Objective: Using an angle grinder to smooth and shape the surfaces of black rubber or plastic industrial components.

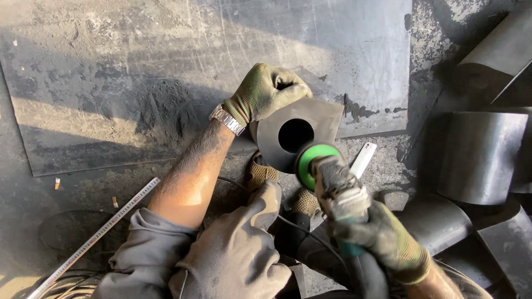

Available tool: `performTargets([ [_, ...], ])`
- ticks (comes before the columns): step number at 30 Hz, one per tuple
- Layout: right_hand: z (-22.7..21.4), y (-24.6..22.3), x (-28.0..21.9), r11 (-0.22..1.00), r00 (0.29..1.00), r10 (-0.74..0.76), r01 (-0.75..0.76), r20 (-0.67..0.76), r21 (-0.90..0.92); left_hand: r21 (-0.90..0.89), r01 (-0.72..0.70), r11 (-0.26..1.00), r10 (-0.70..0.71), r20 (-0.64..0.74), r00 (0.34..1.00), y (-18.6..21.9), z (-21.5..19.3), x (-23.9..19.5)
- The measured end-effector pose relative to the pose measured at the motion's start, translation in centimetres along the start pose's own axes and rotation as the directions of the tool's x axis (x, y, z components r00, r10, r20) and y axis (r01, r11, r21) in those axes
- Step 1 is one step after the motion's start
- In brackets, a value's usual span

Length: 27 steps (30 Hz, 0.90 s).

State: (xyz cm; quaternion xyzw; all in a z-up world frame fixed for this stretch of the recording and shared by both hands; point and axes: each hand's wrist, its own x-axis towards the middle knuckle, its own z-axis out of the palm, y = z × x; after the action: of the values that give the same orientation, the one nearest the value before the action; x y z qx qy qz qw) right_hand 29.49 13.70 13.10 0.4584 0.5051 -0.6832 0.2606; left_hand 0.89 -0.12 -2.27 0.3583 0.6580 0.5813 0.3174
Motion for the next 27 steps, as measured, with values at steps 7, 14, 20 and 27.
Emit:
performTargets([
  [7, -1.2, -2.1, 1.1, 0.999, 0.995, 0.024, -0.021, -0.099, 0.034, 0.030, 0.046, 0.998, -0.046, -0.014, 0.999, 0.5, 0.0, -0.1],
  [14, -2.1, 1.1, -0.2, 0.997, 0.998, -0.040, 0.042, -0.046, 0.060, 0.014, 0.022, 1.000, -0.021, -0.003, 1.000, 0.0, 0.0, -0.1],
  [20, -1.4, 0.2, 0.4, 1.000, 1.000, -0.010, 0.010, 0.010, 0.014, -0.035, -0.078, 0.996, 0.078, -0.010, 0.997, -0.5, 0.0, -0.2],
  [27, -1.3, -4.0, 1.1, 0.994, 0.982, -0.110, 0.110, -0.153, -0.008, 0.222, 0.221, 0.950, -0.143, -0.319, 0.937, 0.8, 1.2, -2.2],
])
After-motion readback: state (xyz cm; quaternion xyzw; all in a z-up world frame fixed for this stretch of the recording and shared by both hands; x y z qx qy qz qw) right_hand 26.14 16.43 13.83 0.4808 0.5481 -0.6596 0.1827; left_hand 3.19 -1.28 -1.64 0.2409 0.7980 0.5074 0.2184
